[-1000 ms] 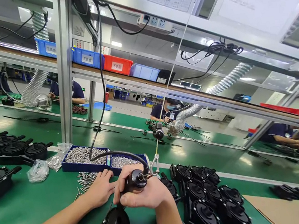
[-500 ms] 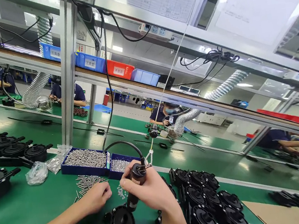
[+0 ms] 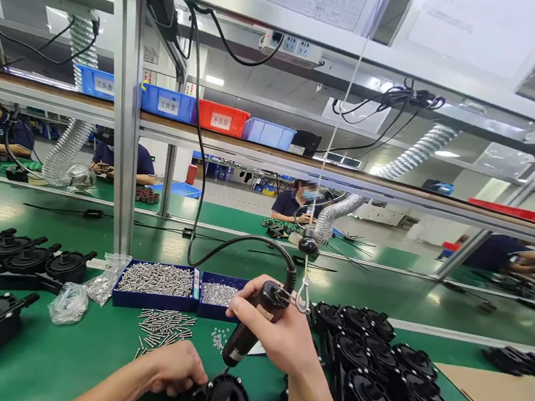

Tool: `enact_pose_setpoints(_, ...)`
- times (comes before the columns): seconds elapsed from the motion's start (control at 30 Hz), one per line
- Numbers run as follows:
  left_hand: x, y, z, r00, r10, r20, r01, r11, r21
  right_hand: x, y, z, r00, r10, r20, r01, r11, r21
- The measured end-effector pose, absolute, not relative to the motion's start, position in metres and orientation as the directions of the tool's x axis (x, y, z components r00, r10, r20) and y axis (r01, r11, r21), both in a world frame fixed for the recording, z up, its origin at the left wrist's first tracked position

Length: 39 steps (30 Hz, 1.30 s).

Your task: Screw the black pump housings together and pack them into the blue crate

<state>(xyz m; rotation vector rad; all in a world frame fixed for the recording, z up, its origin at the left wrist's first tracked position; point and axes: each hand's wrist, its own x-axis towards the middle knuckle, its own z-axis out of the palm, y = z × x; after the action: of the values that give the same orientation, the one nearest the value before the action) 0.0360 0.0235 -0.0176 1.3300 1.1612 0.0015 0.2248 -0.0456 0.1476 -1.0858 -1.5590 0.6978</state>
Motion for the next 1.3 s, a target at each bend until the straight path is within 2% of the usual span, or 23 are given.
enact_pose_setpoints(0.23, 0.028, 0.019, -0.004, 0.508, 0.565, -0.650, 0.594, 0.317, 0.739, 0.232, -0.043, 0.146, -0.103, 0.888, 0.449, 0.208, 0.461, -0.863)
enact_pose_setpoints(0.47, 0.021, 0.014, 0.008, 0.647, 0.496, -0.579, 0.547, 0.228, 0.806, 0.225, -0.042, 0.146, -0.210, 0.899, 0.384, 0.030, 0.398, -0.917)
enact_pose_setpoints(0.57, 0.022, 0.012, -0.001, 0.608, 0.564, -0.559, 0.593, 0.145, 0.792, 0.222, -0.041, 0.146, -0.238, 0.910, 0.341, 0.019, 0.355, -0.935)
enact_pose_setpoints(0.7, 0.023, 0.010, -0.011, 0.601, 0.655, -0.459, 0.580, 0.039, 0.814, 0.219, -0.040, 0.145, -0.246, 0.917, 0.314, 0.022, 0.330, -0.944)
enact_pose_setpoints(0.83, 0.024, 0.009, -0.011, 0.625, 0.639, -0.449, 0.554, 0.041, 0.831, 0.218, -0.039, 0.144, -0.251, 0.917, 0.310, 0.037, 0.329, -0.944)
enact_pose_setpoints(1.0, 0.027, 0.008, -0.006, 0.610, 0.576, -0.544, 0.566, 0.163, 0.808, 0.218, -0.039, 0.144, -0.263, 0.915, 0.307, 0.025, 0.324, -0.946)
enact_pose_setpoints(1.13, 0.027, 0.008, -0.006, 0.599, 0.618, -0.510, 0.556, 0.137, 0.820, 0.218, -0.040, 0.145, -0.269, 0.907, 0.324, 0.001, 0.337, -0.942)
enact_pose_setpoints(1.3, 0.026, 0.008, -0.001, 0.605, 0.557, -0.568, 0.602, 0.146, 0.785, 0.216, -0.041, 0.145, -0.274, 0.910, 0.311, -0.018, 0.318, -0.948)
